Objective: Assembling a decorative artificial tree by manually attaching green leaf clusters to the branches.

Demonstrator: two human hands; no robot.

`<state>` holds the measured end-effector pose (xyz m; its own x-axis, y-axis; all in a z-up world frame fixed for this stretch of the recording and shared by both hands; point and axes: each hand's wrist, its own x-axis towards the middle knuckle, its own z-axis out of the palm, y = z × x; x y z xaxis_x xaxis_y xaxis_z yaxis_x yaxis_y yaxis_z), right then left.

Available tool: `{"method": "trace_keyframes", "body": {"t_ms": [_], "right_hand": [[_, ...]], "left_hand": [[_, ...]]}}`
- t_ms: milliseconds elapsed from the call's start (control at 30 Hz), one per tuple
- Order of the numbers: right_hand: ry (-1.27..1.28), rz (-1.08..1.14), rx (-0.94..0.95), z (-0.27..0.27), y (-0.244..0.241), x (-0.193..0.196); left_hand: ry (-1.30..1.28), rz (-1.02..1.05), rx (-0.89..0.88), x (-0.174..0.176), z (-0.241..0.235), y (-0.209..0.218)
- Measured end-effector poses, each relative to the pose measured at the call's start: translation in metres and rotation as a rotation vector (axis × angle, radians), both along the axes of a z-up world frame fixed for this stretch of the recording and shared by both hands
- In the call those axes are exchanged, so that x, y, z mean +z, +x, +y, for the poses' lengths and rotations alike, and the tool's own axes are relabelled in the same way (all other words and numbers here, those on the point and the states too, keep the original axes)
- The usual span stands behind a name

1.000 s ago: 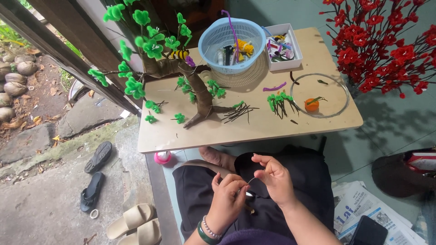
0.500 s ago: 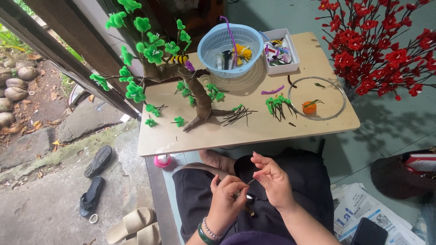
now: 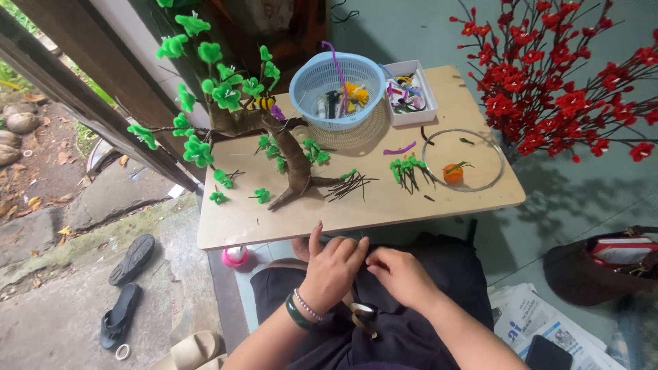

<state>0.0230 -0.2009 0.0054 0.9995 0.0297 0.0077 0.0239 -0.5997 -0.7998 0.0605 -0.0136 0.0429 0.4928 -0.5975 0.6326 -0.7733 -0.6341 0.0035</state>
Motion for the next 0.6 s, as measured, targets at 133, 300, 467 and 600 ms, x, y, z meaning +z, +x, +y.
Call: {"method": "trace_keyframes", "body": {"t_ms": [133, 300, 467, 600], "right_hand": [[0.633, 0.188, 0.061, -0.011, 0.048, -0.066], [0.314, 0.323, -0.106, -0.043, 0.062, -0.086], [0.008, 0.471, 0.008, -0.089, 0.067, -0.126], [-0.159, 0.477, -0.055, -0.065, 0.057, -0.064]], "left_hand": [[-0.211, 0.299, -0.081, -0.032, -0.009, 0.026], [-0.990, 0.538, 0.002, -0.084, 0.026, 0.032], [-1.166, 0.568, 0.161, -0.117, 0.073, 0.022], [-1.077, 0.578, 0.252, -0.132, 0.084, 0.015]]}}
